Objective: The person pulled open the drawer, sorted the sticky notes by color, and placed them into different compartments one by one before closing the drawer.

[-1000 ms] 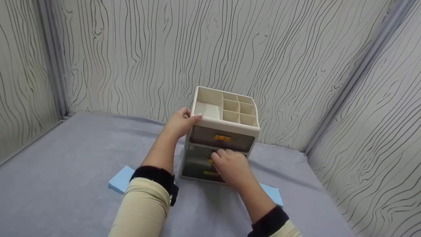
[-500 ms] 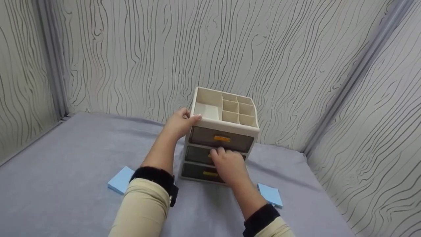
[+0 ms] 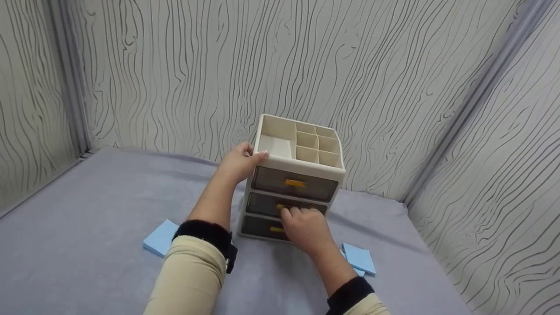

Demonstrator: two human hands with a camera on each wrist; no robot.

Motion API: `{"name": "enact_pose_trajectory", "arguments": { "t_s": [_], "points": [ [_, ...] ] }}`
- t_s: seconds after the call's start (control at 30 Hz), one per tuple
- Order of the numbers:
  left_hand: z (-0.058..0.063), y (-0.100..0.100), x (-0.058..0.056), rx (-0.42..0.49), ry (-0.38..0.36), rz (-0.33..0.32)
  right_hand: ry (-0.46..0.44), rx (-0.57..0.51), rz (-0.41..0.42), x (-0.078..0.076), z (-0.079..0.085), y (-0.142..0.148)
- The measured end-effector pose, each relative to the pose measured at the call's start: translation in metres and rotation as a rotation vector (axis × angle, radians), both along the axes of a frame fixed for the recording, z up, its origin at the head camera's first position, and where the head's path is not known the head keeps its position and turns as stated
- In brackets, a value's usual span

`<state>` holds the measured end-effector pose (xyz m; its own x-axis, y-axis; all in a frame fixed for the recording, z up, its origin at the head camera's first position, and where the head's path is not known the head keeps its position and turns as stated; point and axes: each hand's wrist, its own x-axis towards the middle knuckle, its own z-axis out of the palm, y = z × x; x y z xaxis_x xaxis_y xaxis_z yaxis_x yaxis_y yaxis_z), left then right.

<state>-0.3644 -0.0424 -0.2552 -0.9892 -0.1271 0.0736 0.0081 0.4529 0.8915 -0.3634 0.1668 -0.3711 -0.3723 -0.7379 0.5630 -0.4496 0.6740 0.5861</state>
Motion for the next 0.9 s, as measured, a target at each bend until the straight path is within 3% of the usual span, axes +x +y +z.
{"name": "enact_pose_trajectory", "arguments": {
  "t_s": [0.23, 0.9],
  "points": [
    [-0.001, 0.000, -0.001, 0.015, -0.009, 0.009, -0.167, 0.118, -0.065, 0.003, -0.012, 0.000],
    [-0.004, -0.002, -0.004, 0.029, 0.022, -0.019, -0.234, 0.262, -0.130, 0.008, -0.022, -0.007]
  ]
}}
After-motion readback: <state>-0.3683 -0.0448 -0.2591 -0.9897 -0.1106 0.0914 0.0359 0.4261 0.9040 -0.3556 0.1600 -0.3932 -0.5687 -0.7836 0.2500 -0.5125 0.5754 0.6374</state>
